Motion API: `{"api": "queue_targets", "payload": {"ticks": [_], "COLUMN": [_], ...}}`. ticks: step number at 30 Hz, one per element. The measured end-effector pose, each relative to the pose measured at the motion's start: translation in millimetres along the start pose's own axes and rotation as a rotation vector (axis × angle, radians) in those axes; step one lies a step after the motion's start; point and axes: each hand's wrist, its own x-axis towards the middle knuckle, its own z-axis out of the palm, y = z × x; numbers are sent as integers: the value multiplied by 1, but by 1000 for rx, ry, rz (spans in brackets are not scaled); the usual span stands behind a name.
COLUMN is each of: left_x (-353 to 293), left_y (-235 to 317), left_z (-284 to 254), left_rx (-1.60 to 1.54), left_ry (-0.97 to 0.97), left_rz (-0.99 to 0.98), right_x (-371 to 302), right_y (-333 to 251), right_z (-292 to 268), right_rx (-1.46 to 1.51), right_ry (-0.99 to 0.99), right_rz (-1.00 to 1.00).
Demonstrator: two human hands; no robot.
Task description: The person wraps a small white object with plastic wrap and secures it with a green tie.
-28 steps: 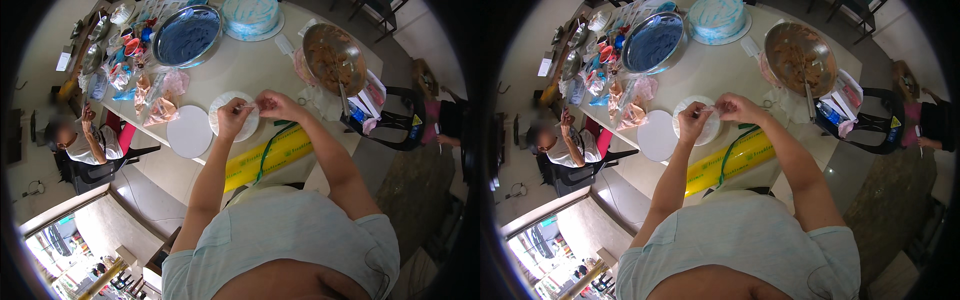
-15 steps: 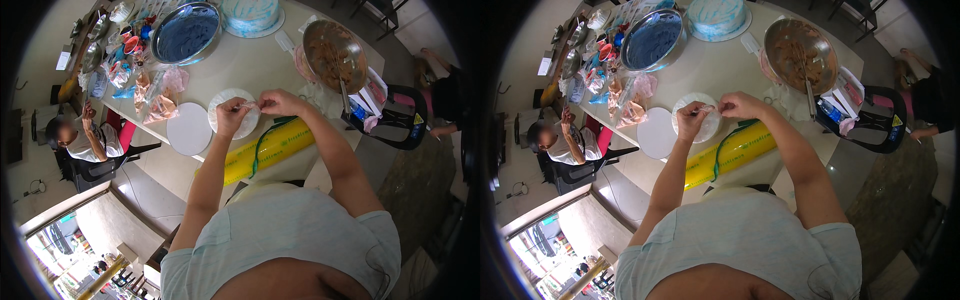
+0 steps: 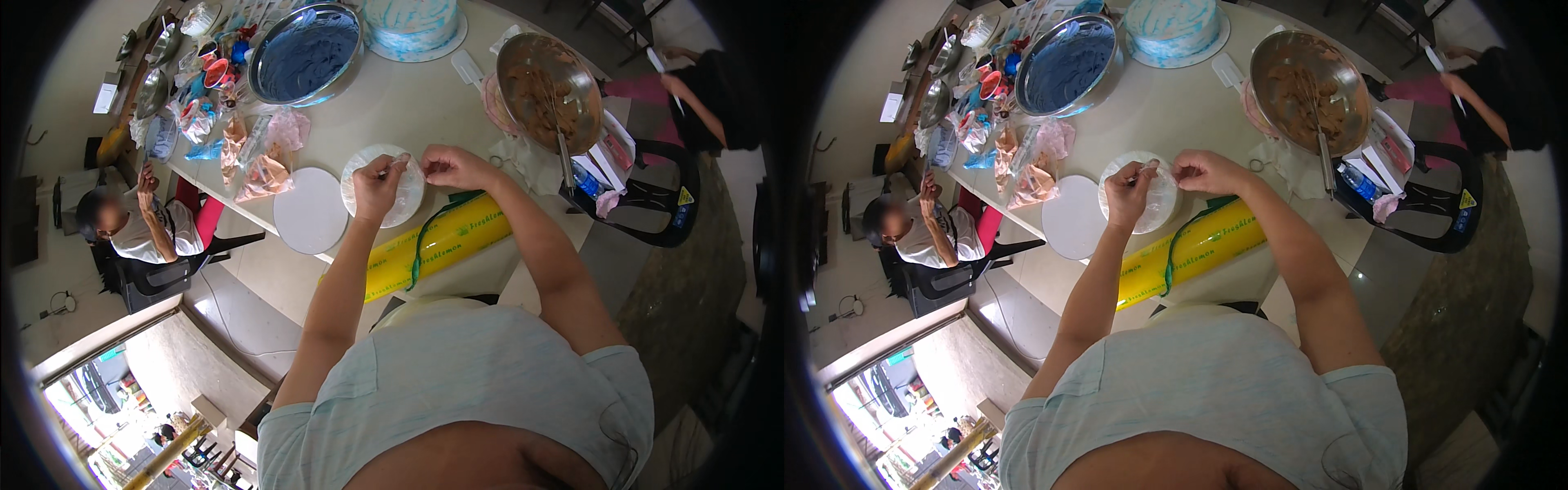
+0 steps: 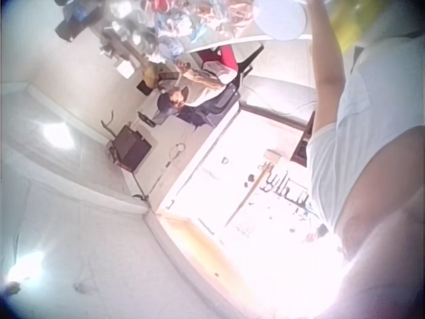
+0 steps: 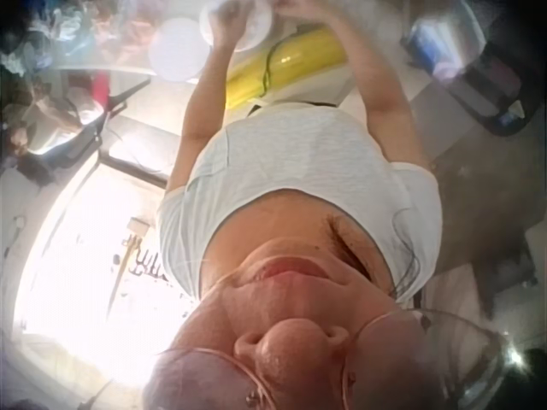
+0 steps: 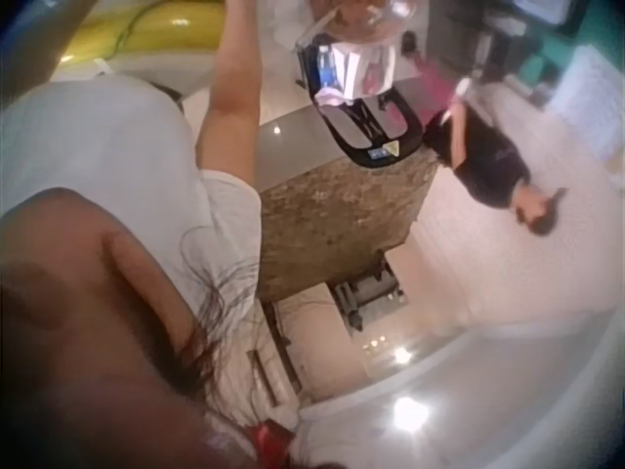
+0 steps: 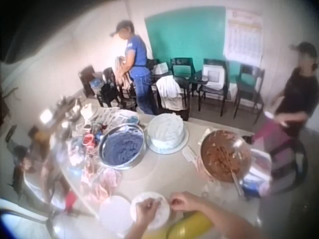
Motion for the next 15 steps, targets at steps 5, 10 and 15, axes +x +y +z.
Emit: {"api": "queue_targets", "payload": {"ticks": [5,10,15], "left_x": [-1,0,-1], "left_y": [-9,-7,-1], "left_z": [2,2,1], "left_rx": [-17,0,-21], "left_ry": [23,7,9], "left_rz": [20,5,5], "right_x": [0,0,-1], "right_y": [-4,-12,-14], "right_z": [-1,-4,-4], "right_rx": [-58,-107,-133], "right_ry": [-59,-51,-39], "right_rz": [-49,-56,-88]}}
